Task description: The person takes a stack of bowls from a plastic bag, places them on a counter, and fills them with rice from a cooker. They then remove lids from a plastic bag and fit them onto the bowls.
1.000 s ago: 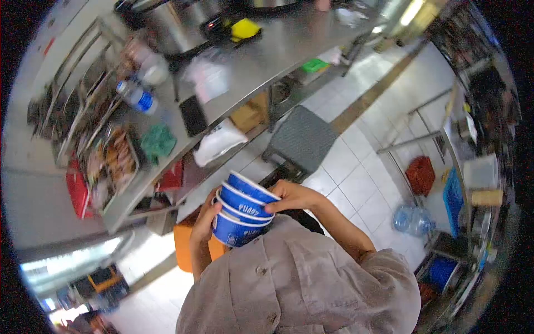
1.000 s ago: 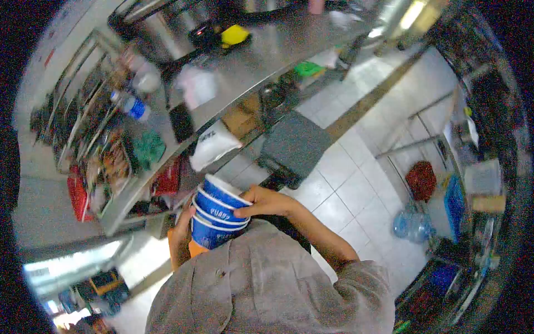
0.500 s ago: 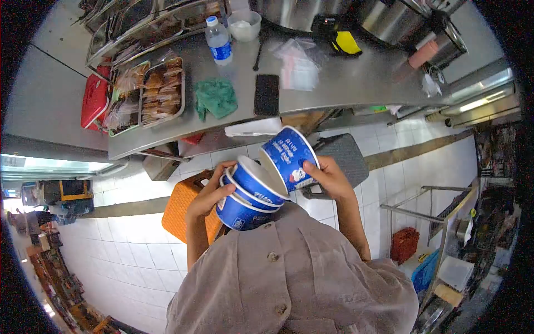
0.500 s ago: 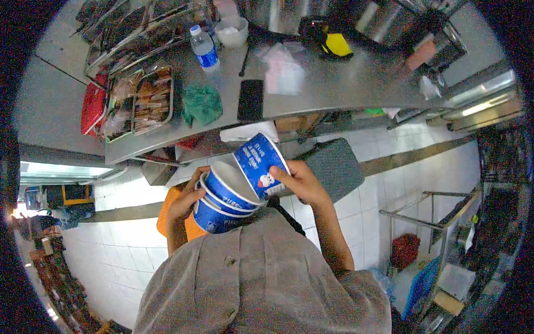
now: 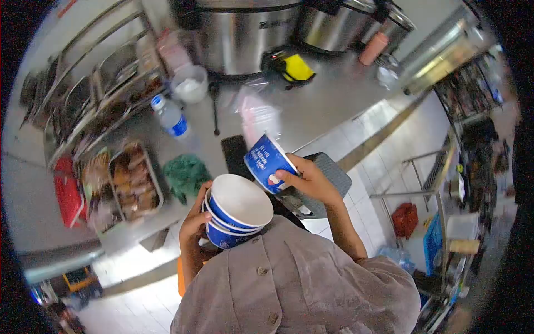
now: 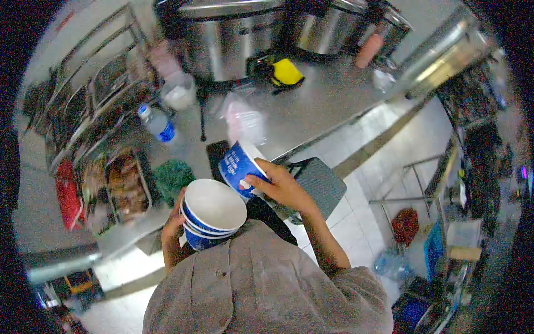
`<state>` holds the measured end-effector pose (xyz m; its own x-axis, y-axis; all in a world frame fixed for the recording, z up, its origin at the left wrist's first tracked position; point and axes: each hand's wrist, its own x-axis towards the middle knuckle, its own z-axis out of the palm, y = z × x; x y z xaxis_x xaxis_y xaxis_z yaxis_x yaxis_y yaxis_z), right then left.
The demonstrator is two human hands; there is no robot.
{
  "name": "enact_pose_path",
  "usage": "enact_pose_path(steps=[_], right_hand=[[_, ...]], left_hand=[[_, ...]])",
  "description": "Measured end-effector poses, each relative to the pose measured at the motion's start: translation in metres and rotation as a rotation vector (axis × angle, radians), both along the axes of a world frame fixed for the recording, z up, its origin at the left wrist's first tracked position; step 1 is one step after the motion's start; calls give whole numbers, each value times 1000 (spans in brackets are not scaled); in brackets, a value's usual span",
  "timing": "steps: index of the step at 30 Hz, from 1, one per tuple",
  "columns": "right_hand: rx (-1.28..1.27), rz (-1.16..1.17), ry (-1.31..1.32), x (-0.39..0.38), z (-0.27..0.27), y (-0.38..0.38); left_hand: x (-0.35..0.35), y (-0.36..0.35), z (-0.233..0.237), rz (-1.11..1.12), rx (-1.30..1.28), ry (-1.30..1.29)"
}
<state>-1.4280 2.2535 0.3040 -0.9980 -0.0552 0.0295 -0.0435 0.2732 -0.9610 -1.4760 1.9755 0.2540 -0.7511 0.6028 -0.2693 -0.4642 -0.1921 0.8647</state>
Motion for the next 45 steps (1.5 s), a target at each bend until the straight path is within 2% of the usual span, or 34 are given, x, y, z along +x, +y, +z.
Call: enact_pose_path(steps=[1, 2, 6, 9, 13, 14, 17, 18, 21, 22, 23, 25, 27, 30, 33, 37, 38, 40, 42, 45], right_hand=[[38, -94, 17, 2, -3, 10], [150, -131, -79, 6, 2, 20], [302, -255, -68, 10, -16, 53], [491, -337, -100, 3, -33, 80], [644, -314, -179, -39, -62, 130], [673, -270, -278, -57, -69, 145], [876, -309, -165, -94, -106, 181], [863, -242, -232, -105, -116, 197], [1059, -394, 101, -127, -110, 218], [928, -322, 175, -139, -97, 224], [684, -174, 46, -149, -66, 223], [282, 289, -21, -163, -19, 213], [-89, 701, -182, -163, 1, 192], [-87, 1064, -65, -151, 3, 158], [77, 1208, -218, -150, 12, 144], [137, 975, -152, -143, 19, 158], [83, 893, -146, -141, 11, 166], [-5, 621, -137, -136, 20, 190], [-94, 334, -129, -129, 33, 218], [34, -50, 21, -112, 37, 251]], left_hand=[[-5, 7, 1, 7, 3, -48], [-16, 14, 2, -54, 32, -48], [-54, 40, -8, -178, 43, 32], [-66, 58, -13, -156, 31, 9], [-84, 73, -9, -66, -2, 54], [-88, 81, 6, -85, -19, 73], [-94, 112, 7, 3, -52, 43], [-95, 122, 5, 12, -45, 41], [-95, 153, 1, 94, 10, 86], [-93, 163, 3, 121, 42, 79], [-86, 169, 4, 145, 70, 60], [-67, 178, 10, 310, -20, -36], [-52, 180, 12, 351, -30, -177], [-40, 198, 24, 469, -45, -143], [-30, 198, 23, 533, -56, -83], [-22, 191, 9, 484, -40, -57], [-24, 190, 2, 456, -31, -48], [-33, 184, -1, 346, -52, 43], [-38, 186, -2, 281, 0, 29], [-50, 193, -11, 128, 40, 17]])
